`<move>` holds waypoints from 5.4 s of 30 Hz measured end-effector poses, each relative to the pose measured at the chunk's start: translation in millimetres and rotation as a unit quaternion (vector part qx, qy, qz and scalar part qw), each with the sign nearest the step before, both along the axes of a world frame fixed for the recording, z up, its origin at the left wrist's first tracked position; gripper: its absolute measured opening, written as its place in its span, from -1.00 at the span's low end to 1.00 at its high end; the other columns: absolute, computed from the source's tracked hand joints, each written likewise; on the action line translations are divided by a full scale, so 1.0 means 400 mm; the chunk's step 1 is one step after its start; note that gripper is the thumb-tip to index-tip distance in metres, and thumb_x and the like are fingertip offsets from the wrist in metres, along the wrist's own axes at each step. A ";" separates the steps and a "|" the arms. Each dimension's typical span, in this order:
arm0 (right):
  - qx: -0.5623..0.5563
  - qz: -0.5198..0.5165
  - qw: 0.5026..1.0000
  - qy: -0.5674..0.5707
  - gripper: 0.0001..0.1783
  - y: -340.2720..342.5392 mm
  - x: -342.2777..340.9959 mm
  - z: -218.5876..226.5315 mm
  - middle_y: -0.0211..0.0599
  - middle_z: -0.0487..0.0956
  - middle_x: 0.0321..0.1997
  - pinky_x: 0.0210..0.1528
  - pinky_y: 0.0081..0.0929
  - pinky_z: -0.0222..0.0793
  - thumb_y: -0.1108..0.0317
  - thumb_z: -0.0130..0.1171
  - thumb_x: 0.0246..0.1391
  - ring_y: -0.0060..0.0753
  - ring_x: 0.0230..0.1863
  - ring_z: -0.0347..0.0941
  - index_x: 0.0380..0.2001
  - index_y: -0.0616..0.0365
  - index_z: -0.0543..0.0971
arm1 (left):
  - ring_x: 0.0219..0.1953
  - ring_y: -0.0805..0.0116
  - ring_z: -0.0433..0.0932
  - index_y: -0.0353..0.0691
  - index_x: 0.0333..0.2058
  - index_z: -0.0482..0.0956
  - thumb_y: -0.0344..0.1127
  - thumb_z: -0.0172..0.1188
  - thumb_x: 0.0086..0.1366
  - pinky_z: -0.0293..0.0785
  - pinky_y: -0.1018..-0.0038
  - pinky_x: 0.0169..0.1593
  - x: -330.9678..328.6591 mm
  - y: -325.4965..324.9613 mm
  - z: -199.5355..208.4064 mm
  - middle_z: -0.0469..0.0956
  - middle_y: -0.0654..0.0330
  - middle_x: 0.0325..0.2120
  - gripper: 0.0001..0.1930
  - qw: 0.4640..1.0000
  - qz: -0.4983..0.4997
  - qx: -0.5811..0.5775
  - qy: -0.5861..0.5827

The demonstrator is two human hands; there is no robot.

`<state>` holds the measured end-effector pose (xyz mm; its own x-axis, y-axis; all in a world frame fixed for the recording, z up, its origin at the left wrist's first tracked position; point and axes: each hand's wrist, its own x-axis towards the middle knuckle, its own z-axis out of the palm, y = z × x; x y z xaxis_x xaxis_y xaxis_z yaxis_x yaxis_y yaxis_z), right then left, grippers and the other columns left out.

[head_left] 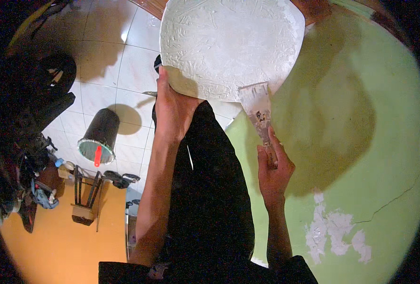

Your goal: Apply plaster or wall filler to a damaged section of a wall using a putty knife and a plate.

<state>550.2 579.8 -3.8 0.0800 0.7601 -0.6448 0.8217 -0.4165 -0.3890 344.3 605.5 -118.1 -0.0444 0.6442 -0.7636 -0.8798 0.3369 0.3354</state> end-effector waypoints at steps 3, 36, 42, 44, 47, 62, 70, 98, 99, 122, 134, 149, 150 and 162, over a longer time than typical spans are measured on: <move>0.012 0.005 1.000 0.012 -0.53 -0.005 -0.001 0.004 -0.09 0.58 -0.34 -0.45 -0.51 0.37 0.51 0.14 0.01 -0.44 -0.54 0.44 0.06 0.18 0.43 | 0.19 0.08 0.21 -0.19 0.24 -0.06 0.20 -0.39 0.35 0.28 0.07 0.13 0.002 0.012 0.013 0.13 0.01 0.18 -0.33 1.000 -0.006 -0.009 -0.002; -0.003 0.000 1.000 -0.018 -0.52 0.032 -0.018 0.023 0.01 0.55 -0.11 -0.17 -0.50 0.42 0.55 0.12 0.01 -0.43 -0.19 0.53 0.07 0.19 0.42 | 0.17 -0.03 0.21 -0.18 0.24 -0.07 0.23 -0.36 0.33 0.22 -0.05 0.13 -0.041 0.018 0.088 0.10 -0.10 0.17 -0.30 0.992 -0.102 -0.066 0.021; 0.088 0.083 0.992 -0.025 -0.47 0.046 0.034 -0.009 -0.24 0.51 -0.49 -0.48 -0.42 0.41 0.46 0.15 -0.02 -0.31 -0.52 0.48 0.09 0.03 0.42 | 0.17 0.07 0.23 -0.18 0.21 0.01 0.21 -0.34 0.34 0.24 0.05 0.13 -0.043 -0.009 0.028 0.18 -0.02 0.14 -0.33 0.990 -0.120 -0.065 0.036; 0.091 0.075 0.993 -0.019 -0.46 0.059 0.041 -0.019 -0.24 0.51 -0.49 -0.48 -0.42 0.41 0.46 0.16 -0.03 -0.31 -0.52 0.48 0.10 0.01 0.42 | 0.17 0.10 0.23 -0.19 0.21 0.01 0.20 -0.33 0.34 0.24 0.07 0.13 -0.043 -0.011 0.015 0.19 0.00 0.14 -0.34 0.987 -0.140 -0.052 0.058; 0.103 0.078 0.992 -0.003 -0.45 0.078 0.054 -0.045 -0.24 0.51 -0.50 -0.48 -0.42 0.41 0.45 0.17 -0.04 -0.33 -0.53 0.47 0.10 -0.03 0.42 | 0.17 0.12 0.23 -0.20 0.21 0.01 0.19 -0.33 0.35 0.24 0.09 0.13 -0.041 -0.016 0.004 0.19 0.02 0.14 -0.35 0.983 -0.163 -0.040 0.078; 0.097 0.258 0.961 -0.028 -0.53 0.322 0.165 -0.008 -0.26 0.53 -0.47 -0.47 -0.37 0.41 0.46 0.14 -0.06 -0.23 -0.53 0.46 -0.01 -0.14 0.50 | 0.18 0.03 0.20 -0.25 0.23 -0.05 0.18 -0.35 0.35 0.31 0.05 0.10 -0.042 -0.013 0.006 0.12 -0.09 0.16 -0.31 0.975 -0.184 -0.036 0.120; 0.096 0.281 0.955 0.021 -0.56 0.390 0.198 -0.006 -0.26 0.57 -0.41 -0.40 -0.36 0.46 0.43 0.15 -0.06 -0.21 -0.46 0.51 -0.03 -0.13 0.52 | 0.16 0.03 0.23 -0.26 0.21 -0.04 0.20 -0.37 0.34 0.35 0.07 0.08 -0.035 -0.001 0.013 0.16 -0.08 0.13 -0.31 0.988 -0.127 -0.058 0.060; 0.084 0.432 0.898 -0.014 -0.53 0.501 0.157 -0.005 -0.31 0.53 -0.49 -0.47 -0.35 0.40 0.43 0.11 -0.06 -0.22 -0.53 0.47 -0.02 -0.22 0.51 | 0.13 0.06 0.28 -0.27 0.20 -0.01 0.16 -0.37 0.36 0.40 0.11 0.06 -0.028 0.016 0.030 0.21 -0.06 0.10 -0.34 0.986 -0.125 -0.078 0.075; 0.084 0.432 0.898 -0.013 -0.53 0.497 0.159 -0.002 -0.31 0.53 -0.49 -0.47 -0.35 0.40 0.43 0.11 -0.06 -0.22 -0.53 0.47 -0.02 -0.22 0.51 | 0.14 0.05 0.28 -0.27 0.20 -0.01 0.16 -0.36 0.36 0.40 0.10 0.06 -0.027 0.017 0.032 0.21 -0.06 0.10 -0.34 0.987 -0.125 -0.066 0.080; 0.034 0.286 0.957 -0.043 -0.50 0.282 0.154 -0.001 -0.26 0.47 -0.55 -0.53 -0.45 0.33 0.52 0.19 -0.11 -0.35 -0.61 0.40 -0.01 -0.06 0.52 | 0.19 0.00 0.20 -0.29 0.23 -0.09 0.16 -0.38 0.35 0.32 0.02 0.11 -0.031 0.017 0.030 0.12 -0.11 0.16 -0.31 0.984 -0.139 -0.074 0.082; 0.106 0.236 0.966 0.025 -0.45 0.237 0.161 -0.084 -0.32 0.45 -0.59 -0.54 -0.42 0.37 0.46 0.20 -0.13 -0.29 -0.63 0.41 0.02 -0.15 0.49 | 0.20 -0.02 0.17 -0.26 0.24 -0.11 0.15 -0.41 0.36 0.29 -0.02 0.13 -0.032 0.019 0.030 0.09 -0.13 0.17 -0.33 0.987 -0.145 -0.039 0.065; 0.129 0.046 0.980 0.148 -0.53 0.219 0.054 -0.107 -0.17 0.60 -0.25 -0.33 -0.53 0.46 0.50 0.19 -0.04 -0.39 -0.36 0.57 0.02 0.04 0.48 | 0.24 0.03 0.14 -0.17 0.21 0.02 -0.01 -0.45 0.41 0.21 -0.06 0.17 -0.028 0.010 0.015 0.14 0.00 0.18 -0.49 0.997 -0.078 -0.021 -0.018; 0.130 0.047 0.979 0.147 -0.53 0.211 0.056 -0.105 -0.17 0.60 -0.25 -0.33 -0.53 0.46 0.50 0.19 -0.04 -0.39 -0.36 0.57 0.02 0.04 0.48 | 0.22 0.01 0.17 -0.22 0.22 -0.03 0.04 -0.44 0.40 0.24 -0.02 0.16 -0.026 0.016 0.024 0.12 -0.03 0.18 -0.43 0.995 -0.096 -0.024 0.015; 0.114 0.111 0.986 0.047 -0.55 0.241 0.055 -0.147 -0.22 0.57 -0.42 -0.52 -0.54 0.36 0.46 0.16 0.00 -0.51 -0.58 0.42 0.03 0.02 0.47 | 0.18 -0.03 0.22 -0.30 0.23 -0.07 0.11 -0.47 0.38 0.32 0.03 0.12 -0.044 0.008 0.012 0.13 -0.11 0.16 -0.35 0.993 -0.115 -0.018 0.006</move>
